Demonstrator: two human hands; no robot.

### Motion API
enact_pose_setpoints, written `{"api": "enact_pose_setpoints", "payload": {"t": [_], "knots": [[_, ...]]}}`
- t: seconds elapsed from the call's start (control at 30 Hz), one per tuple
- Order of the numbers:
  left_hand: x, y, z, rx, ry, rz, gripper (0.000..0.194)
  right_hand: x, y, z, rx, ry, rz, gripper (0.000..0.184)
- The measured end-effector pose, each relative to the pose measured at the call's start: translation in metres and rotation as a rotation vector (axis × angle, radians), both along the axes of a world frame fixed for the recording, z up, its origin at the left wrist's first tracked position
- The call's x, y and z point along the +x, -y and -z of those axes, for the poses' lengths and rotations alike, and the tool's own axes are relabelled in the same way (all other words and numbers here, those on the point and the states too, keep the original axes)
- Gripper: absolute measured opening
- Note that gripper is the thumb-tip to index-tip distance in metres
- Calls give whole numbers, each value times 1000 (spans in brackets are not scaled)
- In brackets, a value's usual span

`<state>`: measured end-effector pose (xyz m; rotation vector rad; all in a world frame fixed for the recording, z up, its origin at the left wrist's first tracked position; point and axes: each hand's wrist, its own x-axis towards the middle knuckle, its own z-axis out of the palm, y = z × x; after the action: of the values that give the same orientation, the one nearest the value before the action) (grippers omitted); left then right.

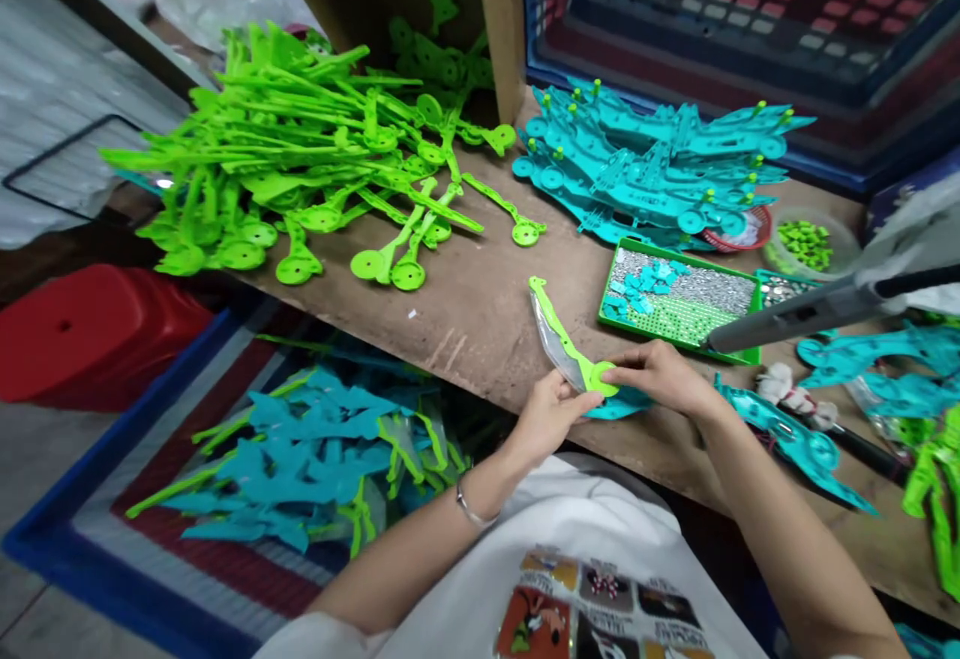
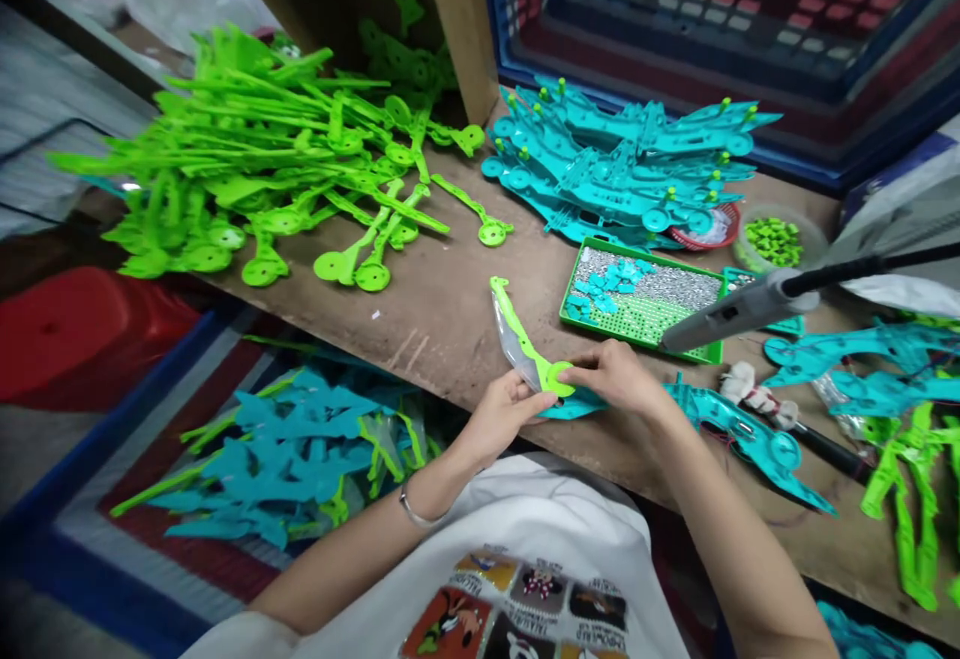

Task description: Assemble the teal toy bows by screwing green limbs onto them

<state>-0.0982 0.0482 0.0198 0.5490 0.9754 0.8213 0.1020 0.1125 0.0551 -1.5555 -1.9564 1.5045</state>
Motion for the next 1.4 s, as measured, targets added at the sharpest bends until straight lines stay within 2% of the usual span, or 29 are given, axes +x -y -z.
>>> {"api": "enact_pose_setpoints", "payload": {"t": [0.07, 0.13, 0.2, 0.23, 0.27, 0.33, 0.4, 0.43, 0.5, 0.57, 0.63, 0.7, 0.77, 0.93, 1.1, 1.3, 1.4], "knots": [[7, 2, 5, -4, 9, 7, 61, 3, 22, -6, 347, 54, 194, 20], [12, 3, 10, 7, 11, 18, 58, 8, 41, -12, 843, 73, 494, 7], [14, 3, 13, 30, -21, 44, 53, 16, 49, -19, 1284, 76, 813, 30], [13, 3, 12, 45, -55, 65, 49, 21, 48, -22, 1381, 77, 934, 46], [11, 2, 11, 62, -97, 95, 46, 26, 45, -26, 1373, 65, 1010, 60], [1, -2, 4, 111, -224, 175, 41, 36, 33, -31, 1114, -24, 1032, 72], [-12, -7, -6, 216, -413, 261, 40, 42, 19, -35, 824, -164, 975, 62], [-19, -9, -10, 291, -520, 292, 39, 44, 13, -37, 739, -223, 951, 56], [-30, -11, -14, 458, -716, 301, 37, 44, 1, -40, 670, -311, 917, 44], [-36, -9, -14, 641, -855, 251, 40, 41, -9, -41, 697, -389, 900, 33], [-35, -2, -8, 834, -942, 209, 55, 34, -19, -39, 763, -466, 912, 27], [-31, 7, 1, 999, -992, 212, 71, 28, -29, -32, 811, -502, 941, 26], [-27, 15, 11, 1093, -1030, 236, 78, 23, -38, -22, 815, -492, 966, 28], [-21, 24, 26, 1160, -1106, 233, 85, 24, -49, 2, 790, -430, 986, 26], [-18, 14, 22, 1241, -1153, 172, 85, 27, -52, 10, 778, -437, 984, 23], [-13, -10, 11, 1344, -1140, 404, 90, 25, -55, 8, 749, -484, 978, 28], [-12, -17, 9, 1333, -1128, 439, 83, 24, -56, 6, 736, -508, 947, 25]]}}
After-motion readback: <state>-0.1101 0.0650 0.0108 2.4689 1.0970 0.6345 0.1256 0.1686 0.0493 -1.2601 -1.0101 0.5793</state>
